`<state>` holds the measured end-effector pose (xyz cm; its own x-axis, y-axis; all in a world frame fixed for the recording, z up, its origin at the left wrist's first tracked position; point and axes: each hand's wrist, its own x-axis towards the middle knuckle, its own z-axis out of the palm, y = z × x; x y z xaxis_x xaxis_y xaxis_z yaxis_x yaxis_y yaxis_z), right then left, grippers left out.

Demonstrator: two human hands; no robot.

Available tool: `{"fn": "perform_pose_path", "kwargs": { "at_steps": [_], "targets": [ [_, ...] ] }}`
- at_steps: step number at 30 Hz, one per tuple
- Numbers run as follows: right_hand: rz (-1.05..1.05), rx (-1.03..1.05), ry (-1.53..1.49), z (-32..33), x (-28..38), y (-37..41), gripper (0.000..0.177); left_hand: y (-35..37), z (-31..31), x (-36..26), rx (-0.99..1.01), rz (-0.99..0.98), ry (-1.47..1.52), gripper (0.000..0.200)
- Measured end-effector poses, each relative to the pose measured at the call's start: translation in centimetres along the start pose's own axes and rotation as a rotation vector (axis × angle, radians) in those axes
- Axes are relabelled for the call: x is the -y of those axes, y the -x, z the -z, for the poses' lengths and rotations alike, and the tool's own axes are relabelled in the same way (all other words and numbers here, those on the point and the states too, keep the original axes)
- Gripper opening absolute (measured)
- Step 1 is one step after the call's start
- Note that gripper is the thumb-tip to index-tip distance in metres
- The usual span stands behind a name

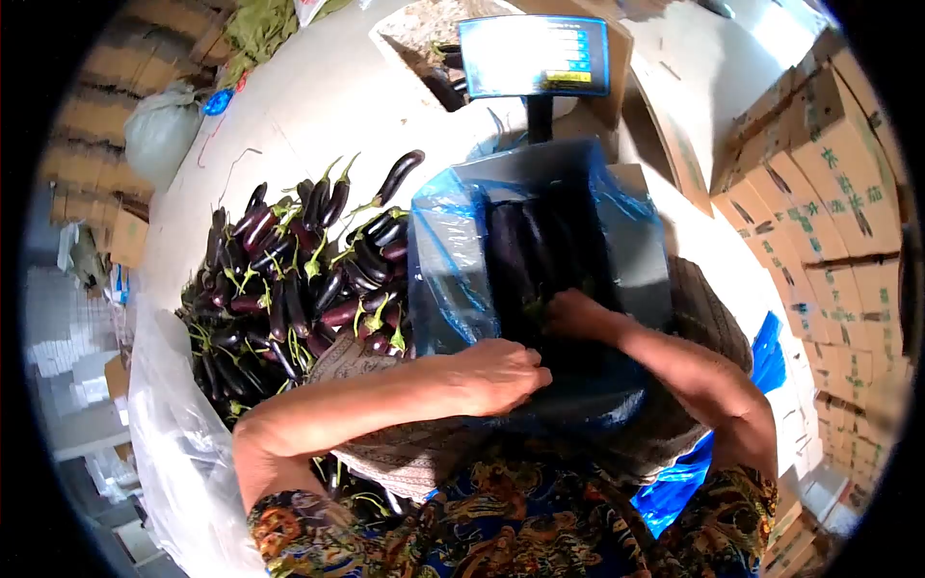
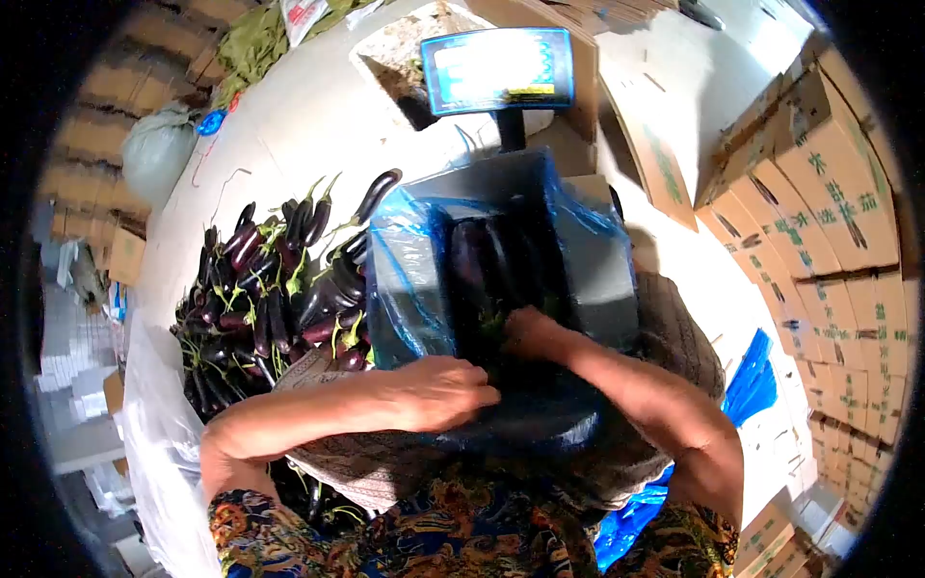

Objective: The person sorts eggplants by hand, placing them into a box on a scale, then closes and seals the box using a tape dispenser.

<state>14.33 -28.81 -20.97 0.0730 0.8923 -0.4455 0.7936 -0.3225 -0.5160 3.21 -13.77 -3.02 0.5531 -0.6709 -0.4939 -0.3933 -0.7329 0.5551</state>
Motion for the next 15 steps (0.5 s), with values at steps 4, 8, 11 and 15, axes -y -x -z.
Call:
{"fn": "perform_pose_path", "kwargs": {
  "at_steps": [4, 8, 11, 15],
  "targets": [
    [-0.142, -0.028, -0.219, -1.1, 1.9, -0.2, 0.025, 7.4, 4.3, 3.5, -0.239, 0.111, 0.575, 0.034],
    [-0.054, 0.091, 0.008, -3.6, 0.2, -1.6, 0.029, 13.4, 1.2, 9.6, -0.683, 0.477, 0.885, 0.032],
    [-0.127, 0.118, -0.094, 1.5, 1.5, 0.6, 0.029, 15.1, -6.5, 14.0, -0.776, 0.617, 0.965, 0.033],
    [0.22, 0.151, 0.153, -0.1, -0.1, 0.9, 0.03, 15.1, -19.0, 18.4, -0.862, 0.408, 0.861, 0.023]
  ]
}}
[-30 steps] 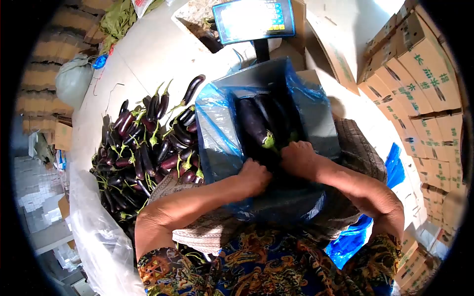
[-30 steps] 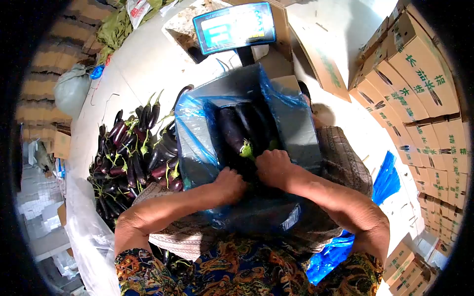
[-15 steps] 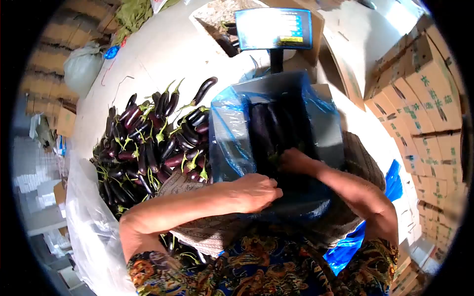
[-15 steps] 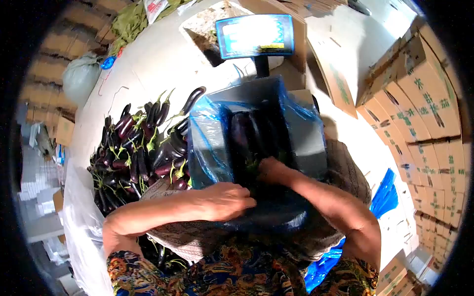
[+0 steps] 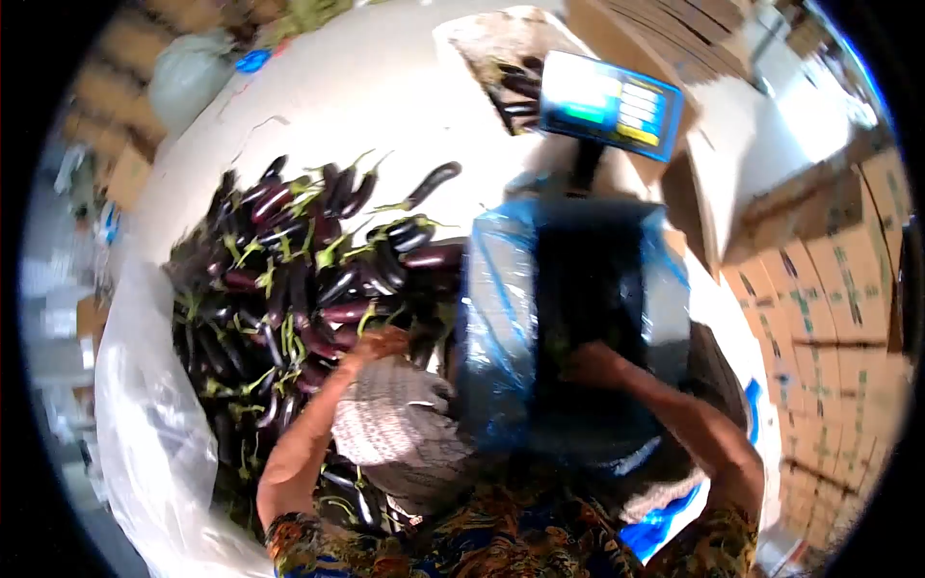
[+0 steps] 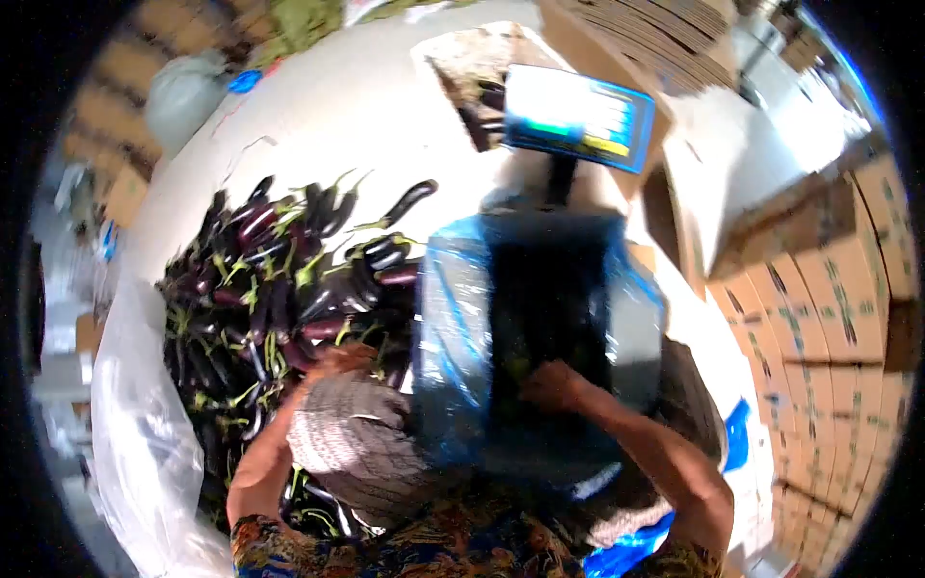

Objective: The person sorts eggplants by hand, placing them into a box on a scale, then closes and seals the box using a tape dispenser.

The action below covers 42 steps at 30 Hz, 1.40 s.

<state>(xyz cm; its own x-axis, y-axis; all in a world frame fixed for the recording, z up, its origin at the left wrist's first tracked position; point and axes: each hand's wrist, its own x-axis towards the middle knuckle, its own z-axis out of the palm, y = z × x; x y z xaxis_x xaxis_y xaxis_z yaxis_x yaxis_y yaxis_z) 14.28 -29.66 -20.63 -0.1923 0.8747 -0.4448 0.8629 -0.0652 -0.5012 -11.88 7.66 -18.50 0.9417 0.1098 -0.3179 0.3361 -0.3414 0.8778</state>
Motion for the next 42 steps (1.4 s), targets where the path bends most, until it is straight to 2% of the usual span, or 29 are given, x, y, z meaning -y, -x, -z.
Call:
{"fn": "perform_pose_path", "kwargs": {
  "at_steps": [3, 5, 7, 9, 10, 11, 12, 13, 14, 16, 17, 18, 20, 22, 23, 26, 27, 28, 29, 30, 32, 34, 35, 36, 37, 38, 40, 41, 42],
  "targets": [
    [-0.379, 0.07, -0.296, 0.5, 1.4, -0.2, 0.033, 3.0, -4.4, 3.7, -0.19, 0.097, 0.023, 0.021],
    [-0.402, -0.205, -0.277, 2.1, 3.1, 1.5, 0.026, 4.0, -6.4, 5.2, -0.358, 0.149, 0.013, 0.019],
    [-0.535, -0.222, -0.506, 6.8, 4.9, 3.4, 0.021, 4.0, -7.0, 6.3, -0.534, 0.163, -0.029, 0.017],
    [-0.351, -0.567, -0.265, 8.4, 5.2, 5.2, 0.019, 4.1, -5.7, 7.1, -0.7, 0.166, -0.088, 0.016],
    [-0.564, -0.723, -0.352, 8.6, 5.3, 6.0, 0.015, 4.0, -4.8, 7.6, -0.769, 0.173, -0.12, 0.015],
    [-0.584, -0.909, -0.364, 11.0, 6.8, 6.2, 0.014, 4.0, -3.8, 7.9, -0.796, 0.279, -0.168, 0.016],
    [-0.589, -0.969, -0.262, 12.0, 6.4, 6.9, 0.028, 4.0, -2.5, 8.2, -0.819, 0.384, -0.215, 0.018],
    [-0.603, -1.092, -0.045, 10.1, 4.5, 7.5, 0.05, 3.8, -1.3, 9.2, -0.802, 0.423, -0.288, 0.017],
    [-0.705, -1.02, 0.023, 9.8, 3.0, 8.4, 0.069, 3.5, -0.7, 9.2, -0.93, 0.304, -0.265, 0.017],
    [-0.855, -1.017, 0.127, 7.6, 0.3, 8.6, 0.079, 3.0, 0.2, 11.1, -1.025, 0.347, -0.304, 0.018],
    [-0.899, -0.951, -0.085, 6.5, -1.2, 9.0, 0.09, 2.8, 0.2, 11.8, -1.032, 0.328, -0.312, 0.018],
    [-0.995, -0.805, -0.012, 6.3, -1.7, 9.0, 0.093, 2.5, 0.2, 12.4, -1.038, 0.307, -0.32, 0.018],
    [-0.944, -0.867, -0.035, 4.5, -4.3, 8.1, 0.09, 1.7, 0.5, 12.6, -1.025, 0.29, -0.355, 0.019],
    [-0.847, -0.941, -0.555, 3.9, -6.9, 8.1, 0.087, 0.6, 0.8, 11.6, -0.987, 0.301, -0.406, 0.021],
    [-0.783, -0.965, -0.812, 3.7, -8.1, 8.1, 0.085, 0.0, 1.2, 11.1, -0.97, 0.333, -0.332, 0.024],
    [-0.716, -1.056, -0.962, 1.2, -9.5, 8.7, 0.08, -2.6, 3.8, 13.1, -1.033, 0.214, -0.532, 0.034],
    [-0.621, -1.097, -0.941, -1.0, -11.4, 9.5, 0.076, -3.5, 5.0, 12.8, -1.077, 0.192, -0.56, 0.039],
    [-0.619, -1.054, -0.956, -2.8, -13.2, 10.8, 0.076, -4.5, 6.3, 12.6, -1.117, 0.167, -0.588, 0.045],
    [-0.622, -1.012, -0.969, -1.5, -11.8, 11.0, 0.076, -5.6, 7.7, 12.1, -1.093, 0.23, -0.667, 0.054],
    [-0.629, -0.976, -0.982, 0.4, -9.5, 10.6, 0.076, -6.6, 9.0, 11.5, -1.087, 0.223, -0.689, 0.06],
    [-1.032, -0.879, -0.908, 4.3, -5.5, 8.4, 0.075, -8.8, 11.1, 11.9, -1.053, 0.267, -0.789, 0.065],
    [-1.1, -0.865, -0.845, 4.1, -5.5, 8.6, 0.076, -10.9, 12.0, 12.8, -0.892, 0.428, -0.785, 0.067],
    [-1.046, -0.87, -0.866, 4.5, -5.2, 8.6, 0.077, -11.5, 12.3, 14.2, -0.797, 0.509, -0.836, 0.058],
    [-0.987, -0.872, -0.886, 5.9, -4.2, 8.0, 0.077, -11.9, 12.4, 14.0, -0.762, 0.529, -0.894, 0.034],
    [-0.927, -0.869, -0.905, 6.6, -3.7, 7.7, 0.077, -12.1, 12.5, 14.3, -0.755, 0.497, -0.935, 0.024],
    [-0.953, -0.842, -0.846, 6.6, -3.9, 7.9, 0.077, -12.0, 12.6, 14.5, -0.747, 0.466, -0.976, 0.014],
    [-0.996, -0.78, -0.738, 6.4, -4.2, 8.3, 0.076, -11.0, 13.5, 14.3, -0.763, 0.354, -1.038, 0.01],
    [-0.953, -0.764, -0.666, 6.6, -4.3, 8.3, 0.078, -10.0, 14.5, 14.1, -0.805, 0.354, -1.01, 0.008],
    [-0.943, -0.78, -0.727, 6.9, -4.2, 8.2, 0.082, -8.6, 15.5, 12.5, -0.846, 0.355, -0.984, 0.008]
  ]
}}
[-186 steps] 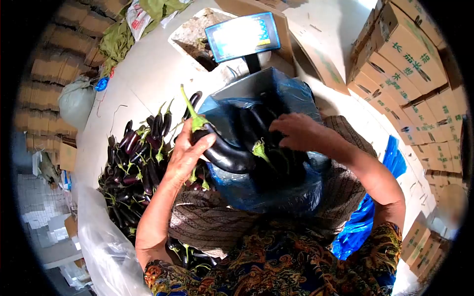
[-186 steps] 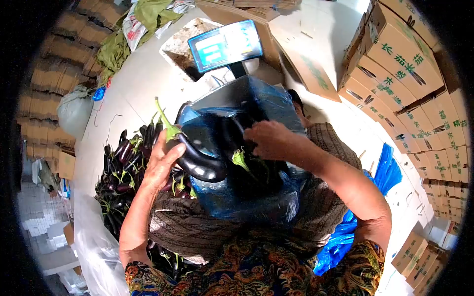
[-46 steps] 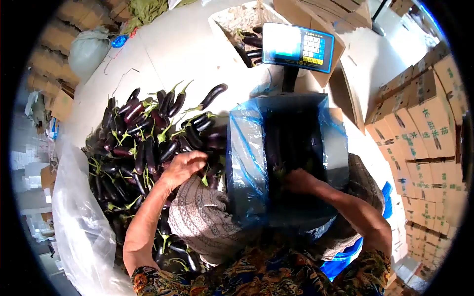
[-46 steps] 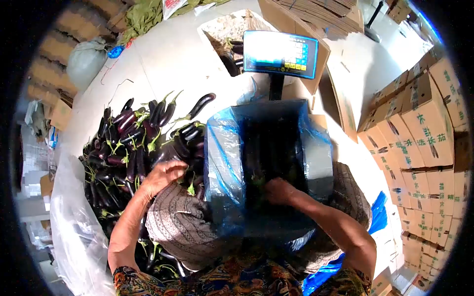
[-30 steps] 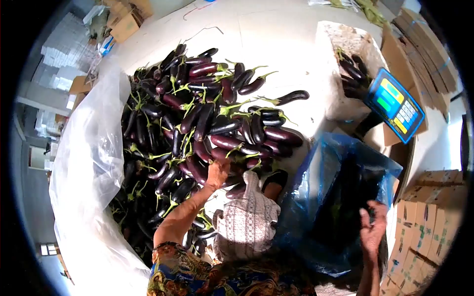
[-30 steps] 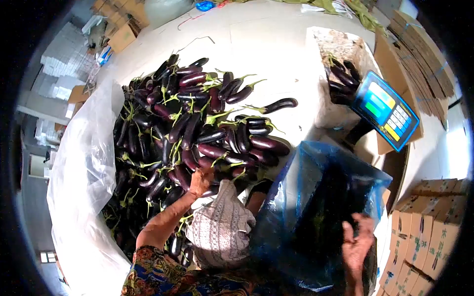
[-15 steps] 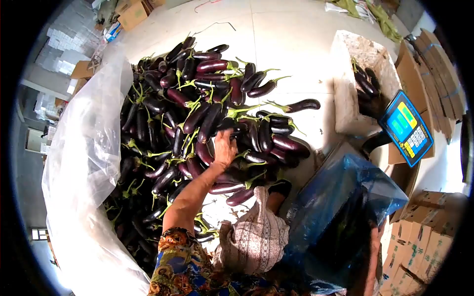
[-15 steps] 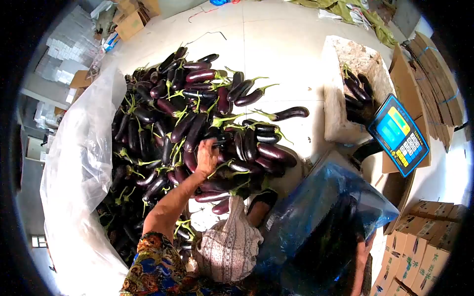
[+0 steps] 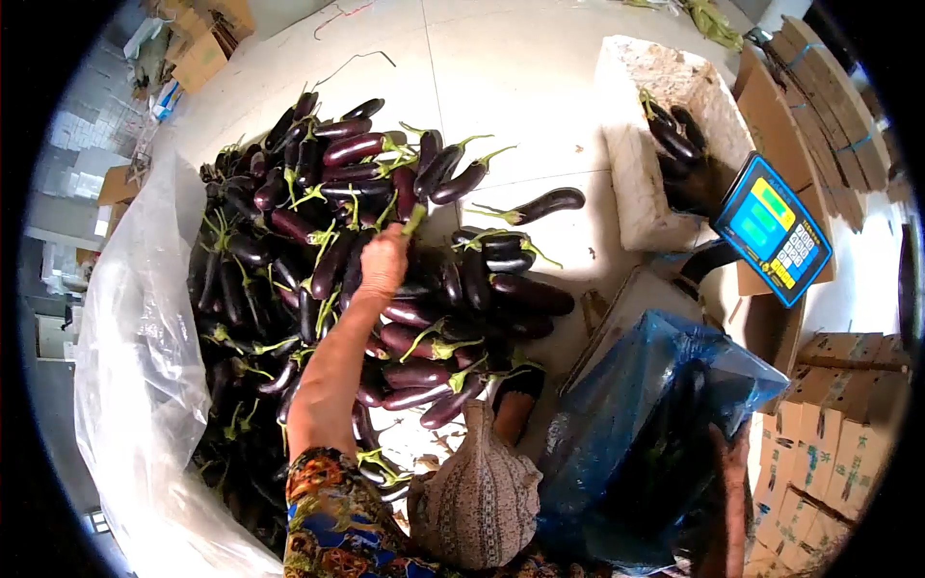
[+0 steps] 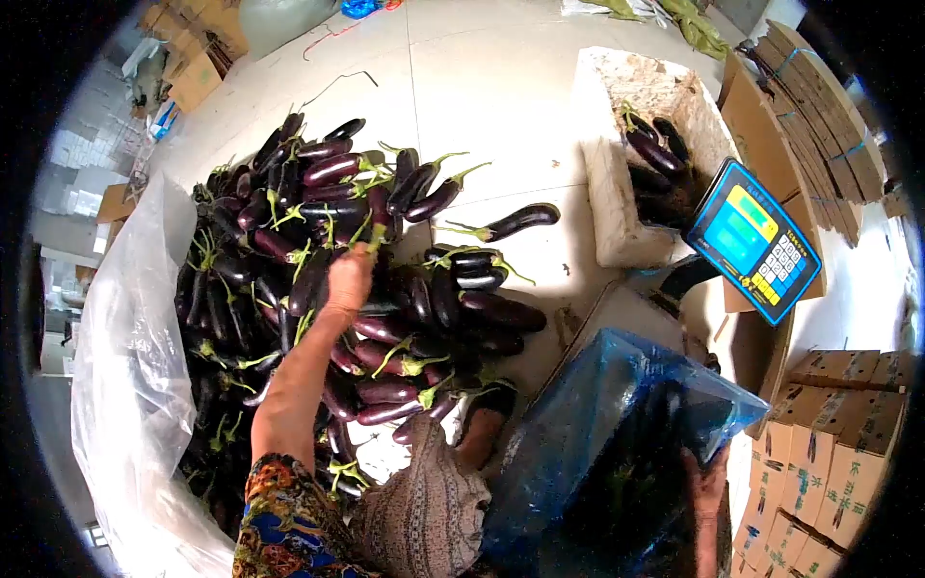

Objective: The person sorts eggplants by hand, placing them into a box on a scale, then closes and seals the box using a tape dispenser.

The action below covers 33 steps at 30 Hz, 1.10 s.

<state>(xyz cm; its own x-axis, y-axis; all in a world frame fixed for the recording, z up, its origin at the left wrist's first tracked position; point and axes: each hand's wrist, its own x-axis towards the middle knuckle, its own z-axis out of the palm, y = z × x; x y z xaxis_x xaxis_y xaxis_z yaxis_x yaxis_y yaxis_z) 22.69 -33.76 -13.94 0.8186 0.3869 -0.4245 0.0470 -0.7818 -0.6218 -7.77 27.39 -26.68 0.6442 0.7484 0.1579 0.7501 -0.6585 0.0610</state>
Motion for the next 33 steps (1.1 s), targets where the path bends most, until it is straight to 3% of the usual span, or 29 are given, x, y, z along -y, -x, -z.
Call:
{"fn": "perform_pose_path", "kwargs": {
  "at_steps": [2, 3, 4, 5, 7, 10, 11, 12, 14, 16, 18, 20, 22, 24, 26, 28, 30, 31, 33],
  "targets": [
    [0.042, -0.187, 0.422, 0.2, -1.9, -0.2, 0.085, 0.0, 7.1, 0.5, -0.105, 0.18, 0.37, 0.015],
    [0.089, -0.205, 0.446, 0.4, 0.6, 0.3, 0.086, 0.0, 9.2, 1.6, -0.183, 0.215, 0.67, 0.017],
    [0.185, -0.355, 0.446, -0.5, 0.1, 0.0, 0.083, 0.0, 11.5, 2.1, -0.264, 0.243, 0.971, 0.019],
    [0.257, -0.429, 0.474, -0.7, 0.1, 0.2, 0.081, 0.4, 13.6, 2.0, -0.221, 0.418, 1.334, 0.017],
    [0.426, -0.553, 0.488, -0.9, 3.7, 0.9, 0.067, 1.0, 16.2, 1.9, -0.213, 0.454, 1.549, 0.014],
    [0.549, -0.5, 0.277, -0.9, 9.4, 3.7, 0.052, 1.6, 19.9, -1.0, -0.082, 0.359, 1.798, 0.014],
    [0.618, -0.504, 0.28, -0.9, 10.4, 4.5, 0.043, 1.7, 20.6, -2.2, -0.05, 0.315, 1.838, 0.015],
    [0.54, -0.431, 0.076, -1.3, 10.8, 5.2, 0.036, 1.7, 21.1, -3.4, -0.015, 0.27, 1.877, 0.016],
    [0.574, -0.22, 0.155, -0.6, 12.4, 6.5, 0.028, 2.0, 22.1, -6.0, 0.035, 0.24, 1.851, 0.02],
    [0.543, -0.06, -0.037, -1.2, 13.5, 6.9, 0.022, 2.4, 23.2, -9.2, 0.125, 0.195, 1.878, 0.02],
    [0.497, 0.171, -0.229, -1.3, 15.4, 7.3, 0.03, 2.6, 24.5, -12.7, 0.234, 0.14, 1.913, 0.02],
    [0.442, 0.44, -0.604, -1.8, 16.9, 7.6, 0.044, 3.1, 26.4, -17.0, 0.329, 0.103, 1.905, 0.02],
    [0.411, 0.676, -0.729, -2.0, 18.7, 8.4, 0.059, 4.2, 27.6, -21.3, 0.407, 0.053, 1.895, 0.021],
    [0.497, 0.72, -0.713, -2.8, 20.2, 9.9, 0.069, 5.5, 27.5, -24.6, 0.53, 0.138, 1.766, 0.023],
    [0.408, 0.705, -0.477, -1.8, 20.6, 11.6, 0.078, 6.8, 27.2, -27.3, 0.621, 0.163, 1.69, 0.025],
    [0.365, 0.718, -0.533, -2.3, 18.5, 12.5, 0.081, 8.5, 28.1, -29.5, 0.706, 0.188, 1.716, 0.031],
    [0.339, 0.732, -0.59, -1.4, 16.7, 13.6, 0.082, 9.9, 28.8, -30.2, 0.797, 0.21, 1.506, 0.038],
    [0.252, 0.854, -0.656, -0.3, 16.4, 13.9, 0.083, 10.9, 29.6, -30.9, 0.833, 0.187, 1.464, 0.043],
    [0.257, 0.899, -0.692, 0.2, 14.7, 13.7, 0.081, 12.7, 30.3, -32.0, 0.979, 0.154, 1.625, 0.048]
  ]
}}
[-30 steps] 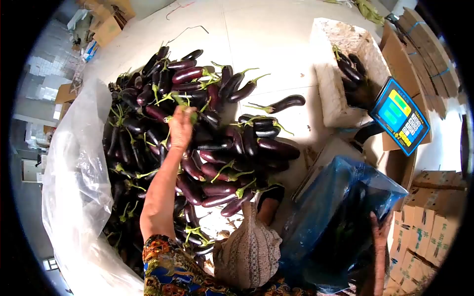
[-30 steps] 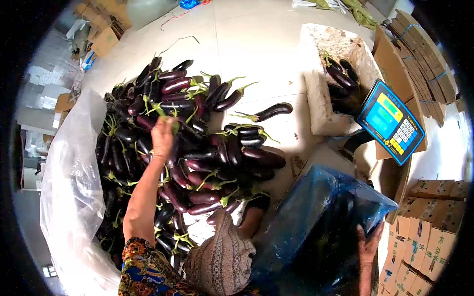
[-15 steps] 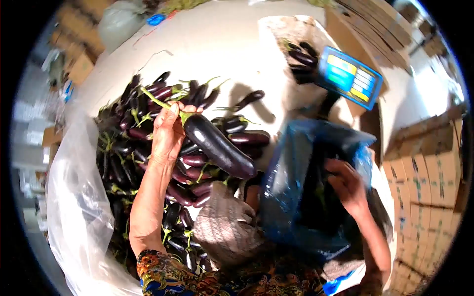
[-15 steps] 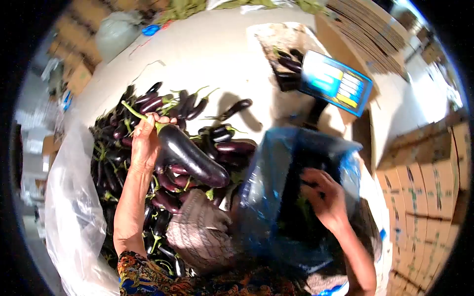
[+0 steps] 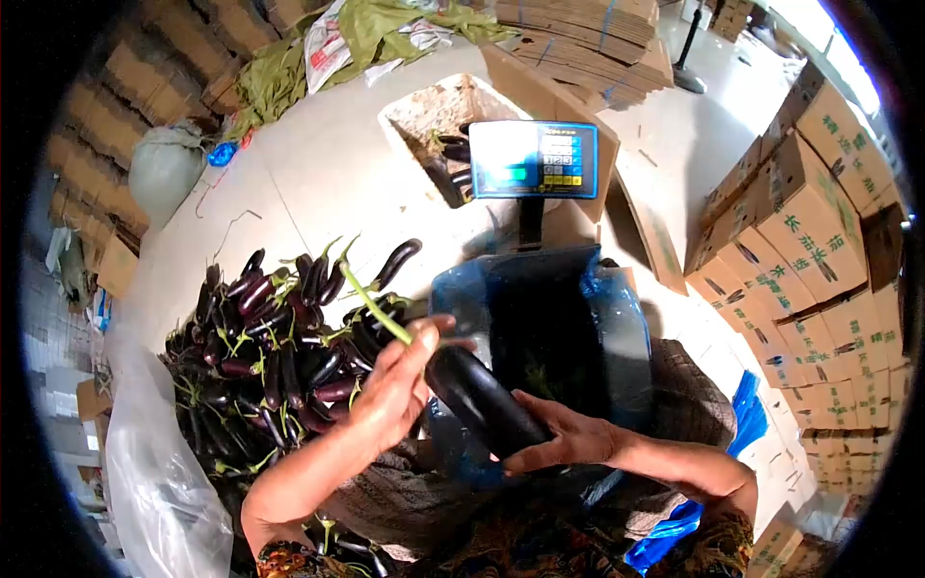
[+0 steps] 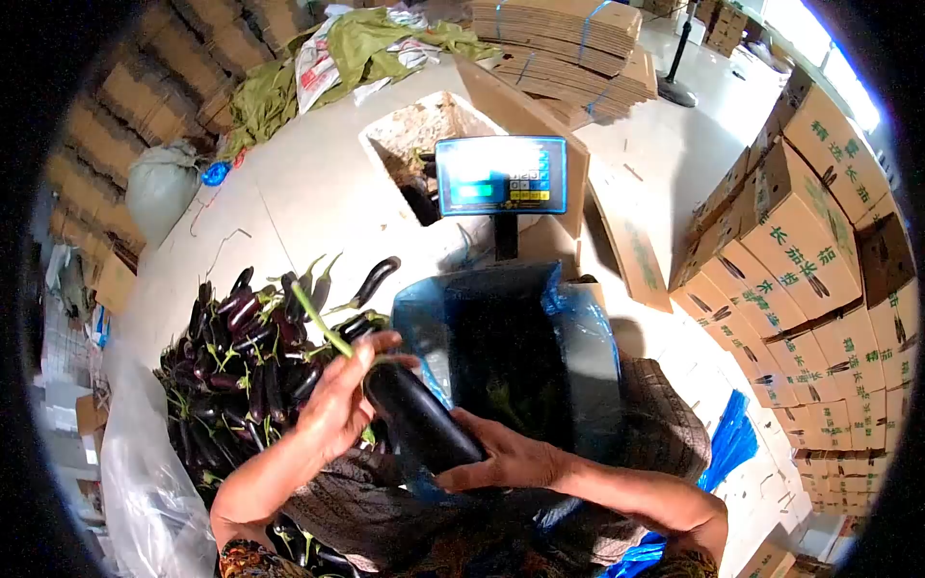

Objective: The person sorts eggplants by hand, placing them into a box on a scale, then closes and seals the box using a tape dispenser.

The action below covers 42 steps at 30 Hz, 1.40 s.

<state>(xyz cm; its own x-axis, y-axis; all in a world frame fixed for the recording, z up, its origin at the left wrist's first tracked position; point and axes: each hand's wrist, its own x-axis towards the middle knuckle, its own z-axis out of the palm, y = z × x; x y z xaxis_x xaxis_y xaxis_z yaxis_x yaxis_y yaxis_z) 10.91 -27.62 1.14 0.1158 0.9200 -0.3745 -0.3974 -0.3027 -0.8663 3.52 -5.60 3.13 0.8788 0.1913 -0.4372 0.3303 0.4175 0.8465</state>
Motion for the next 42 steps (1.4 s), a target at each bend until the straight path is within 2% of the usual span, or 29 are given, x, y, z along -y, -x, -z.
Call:
{"fn": "perform_pose_path", "kwargs": {
  "at_steps": [5, 10, 16, 20, 21, 22, 25, 28, 31, 34, 36, 37, 39, 41, 42],
  "targets": [
    [-0.027, 0.04, -0.122, 1.8, -1.0, 1.3, 0.083, 0.2, -1.5, 2.4, 0.092, -0.037, 0.073, 0.057],
    [-0.088, 0.05, -0.217, 3.8, -3.9, 1.9, 0.086, -0.8, -1.9, 4.7, 0.185, 0.134, 0.143, 0.074],
    [-0.195, -0.003, -0.196, 4.6, -4.8, 2.3, 0.096, -2.5, -1.9, 6.7, 0.21, 0.336, 0.04, 0.075],
    [-0.215, -0.029, -0.107, 4.2, -5.9, 2.6, 0.103, -3.1, -2.8, 6.3, 0.243, 0.323, -0.136, 0.078],
    [-0.214, -0.032, -0.083, 4.1, -5.5, 2.8, 0.103, -3.3, -3.0, 6.2, 0.254, 0.316, -0.136, 0.078],
    [-0.302, -0.005, -0.087, 4.4, -4.3, 3.1, 0.103, -3.5, -3.0, 6.0, 0.264, 0.308, -0.138, 0.078],
    [-0.256, 0.024, -0.108, 4.4, -4.4, 3.2, 0.1, -3.9, -3.5, 5.6, 0.288, 0.281, -0.142, 0.077],
    [-0.152, -0.09, -0.063, 4.1, -5.1, 3.4, 0.087, -4.1, -3.9, 4.9, 0.298, 0.288, -0.198, 0.077],
    [0.016, -0.286, -0.19, 4.3, -5.7, 3.9, 0.071, -4.5, -4.2, 4.6, 0.284, 0.291, -0.271, 0.079],
    [-0.005, -0.365, -0.29, 5.2, -4.1, 4.7, 0.056, -4.5, -4.1, 4.6, 0.285, 0.256, -0.371, 0.08],
    [0.107, -0.443, -0.19, 6.6, -4.1, 5.5, 0.048, -3.9, -4.9, 3.4, 0.291, 0.25, -0.481, 0.08],
    [0.219, -0.535, -0.153, 7.2, -2.9, 6.0, 0.042, -3.7, -4.4, 3.6, 0.302, 0.19, -0.495, 0.079],
    [0.268, -0.676, -0.288, 7.9, -1.3, 7.2, 0.041, -3.6, -3.3, 3.9, 0.336, 0.07, -0.43, 0.079],
    [0.329, -0.776, -0.255, 8.2, -1.1, 7.6, 0.041, -3.7, -3.3, 3.0, 0.242, -0.011, -0.335, 0.085],
    [0.338, -0.781, -0.267, 8.3, -1.4, 7.6, 0.04, -3.2, -4.0, 2.3, 0.099, 0.01, -0.338, 0.087]
  ]
}}
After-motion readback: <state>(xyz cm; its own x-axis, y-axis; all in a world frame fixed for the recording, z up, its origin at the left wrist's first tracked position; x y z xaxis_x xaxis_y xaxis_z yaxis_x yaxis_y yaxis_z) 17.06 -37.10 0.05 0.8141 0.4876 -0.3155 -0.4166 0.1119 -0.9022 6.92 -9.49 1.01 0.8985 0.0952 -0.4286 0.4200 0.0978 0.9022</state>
